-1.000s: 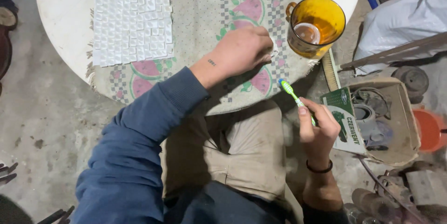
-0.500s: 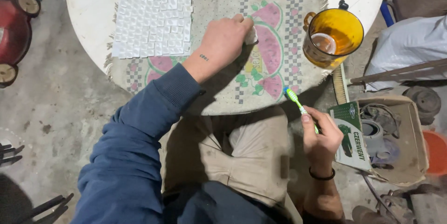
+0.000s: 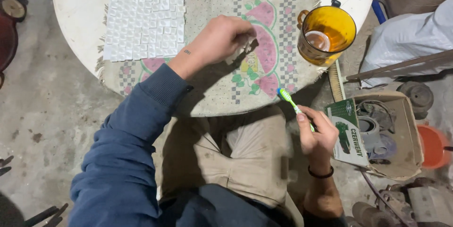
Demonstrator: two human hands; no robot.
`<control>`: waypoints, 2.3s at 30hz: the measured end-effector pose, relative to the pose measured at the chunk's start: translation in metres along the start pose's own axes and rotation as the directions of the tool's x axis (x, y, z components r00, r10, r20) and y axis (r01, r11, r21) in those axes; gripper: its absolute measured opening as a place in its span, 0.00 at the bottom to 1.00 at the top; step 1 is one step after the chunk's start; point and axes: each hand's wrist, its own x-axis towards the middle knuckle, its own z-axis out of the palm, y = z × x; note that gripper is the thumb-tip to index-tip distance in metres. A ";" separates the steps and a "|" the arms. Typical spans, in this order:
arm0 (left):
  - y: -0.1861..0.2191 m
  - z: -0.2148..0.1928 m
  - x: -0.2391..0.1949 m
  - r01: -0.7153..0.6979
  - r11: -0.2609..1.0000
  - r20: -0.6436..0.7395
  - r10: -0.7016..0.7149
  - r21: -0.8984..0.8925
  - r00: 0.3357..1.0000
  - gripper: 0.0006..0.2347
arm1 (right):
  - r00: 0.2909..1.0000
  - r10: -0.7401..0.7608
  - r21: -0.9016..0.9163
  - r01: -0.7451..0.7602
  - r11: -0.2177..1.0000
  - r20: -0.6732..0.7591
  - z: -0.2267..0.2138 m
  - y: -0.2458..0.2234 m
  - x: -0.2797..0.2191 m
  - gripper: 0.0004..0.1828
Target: Cleaning individual keyboard keycaps using a toothbrush dipped in a cleaning solution and wiping them with a paper towel.
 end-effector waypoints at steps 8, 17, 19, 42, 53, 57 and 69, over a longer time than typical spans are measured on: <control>-0.005 -0.002 -0.008 -0.007 0.967 -0.119 0.039 0.253 0.992 0.06 | 1.000 0.007 -0.001 -0.007 1.000 -0.001 -0.003 -0.007 -0.001 0.10; 0.020 0.017 -0.006 -0.133 0.945 0.083 0.113 0.299 0.990 0.05 | 0.999 0.024 -0.029 -0.023 0.999 0.027 -0.038 -0.011 0.029 0.14; 0.025 0.015 -0.007 -0.112 0.942 0.096 0.085 0.316 0.992 0.03 | 0.994 -0.102 -0.210 0.110 0.971 0.051 -0.068 -0.037 0.063 0.11; 0.069 0.012 -0.101 0.257 0.243 0.157 -0.367 -0.935 0.917 0.13 | 0.784 0.172 -0.802 0.590 0.089 0.596 -0.064 -0.099 0.234 0.15; 0.069 0.035 -0.114 0.218 0.183 0.125 -0.418 -0.959 0.900 0.14 | 0.796 -0.140 -0.749 0.602 0.275 0.589 -0.075 -0.122 0.180 0.11; 0.068 0.036 -0.109 0.179 0.189 0.083 -0.430 -0.965 0.899 0.13 | 0.841 -0.412 -0.363 0.528 0.768 0.350 -0.074 -0.103 0.107 0.13; 0.085 0.049 -0.123 0.075 0.229 -0.050 -0.498 -0.971 0.866 0.07 | 0.929 -0.360 0.134 0.348 0.928 0.081 0.018 -0.075 0.025 0.14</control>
